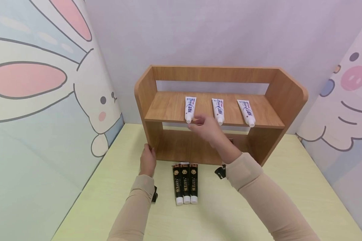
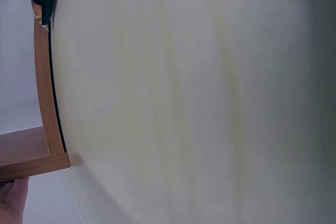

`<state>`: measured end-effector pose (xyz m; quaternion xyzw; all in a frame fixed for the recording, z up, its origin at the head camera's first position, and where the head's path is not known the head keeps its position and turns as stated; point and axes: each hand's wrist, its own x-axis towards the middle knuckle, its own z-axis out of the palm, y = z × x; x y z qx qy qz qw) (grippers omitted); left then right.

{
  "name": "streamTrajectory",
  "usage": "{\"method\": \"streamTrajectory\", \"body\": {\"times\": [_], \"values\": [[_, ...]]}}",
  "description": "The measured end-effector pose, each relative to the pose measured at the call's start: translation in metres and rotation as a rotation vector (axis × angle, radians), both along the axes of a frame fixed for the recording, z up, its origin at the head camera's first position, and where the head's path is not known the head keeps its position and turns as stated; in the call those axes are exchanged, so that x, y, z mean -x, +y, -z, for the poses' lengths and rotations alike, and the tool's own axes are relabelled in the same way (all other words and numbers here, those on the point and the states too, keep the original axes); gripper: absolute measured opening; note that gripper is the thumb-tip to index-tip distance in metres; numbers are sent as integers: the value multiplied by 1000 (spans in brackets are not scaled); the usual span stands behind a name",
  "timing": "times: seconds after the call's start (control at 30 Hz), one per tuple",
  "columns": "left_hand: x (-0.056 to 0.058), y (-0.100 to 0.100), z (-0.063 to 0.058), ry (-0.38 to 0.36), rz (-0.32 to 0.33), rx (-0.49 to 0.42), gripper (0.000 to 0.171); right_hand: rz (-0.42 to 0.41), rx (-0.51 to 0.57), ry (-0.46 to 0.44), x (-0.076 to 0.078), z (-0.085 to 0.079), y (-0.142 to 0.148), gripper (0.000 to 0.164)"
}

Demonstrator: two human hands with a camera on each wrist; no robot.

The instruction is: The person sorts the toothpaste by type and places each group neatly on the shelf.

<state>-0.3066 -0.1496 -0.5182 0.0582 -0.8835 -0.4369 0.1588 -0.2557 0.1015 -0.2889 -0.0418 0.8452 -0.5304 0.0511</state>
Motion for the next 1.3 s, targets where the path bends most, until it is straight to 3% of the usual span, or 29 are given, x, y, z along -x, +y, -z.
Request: {"method": "streamTrajectory", "body": {"times": [0.6, 1.3], "values": [[-2, 0, -3, -2, 3, -13, 28, -20, -23, -50, -13, 18, 3, 51], [-2, 0, -4, -21, 4, -26, 30, -49, -31, -8, -25, 43, 5, 47]]}}
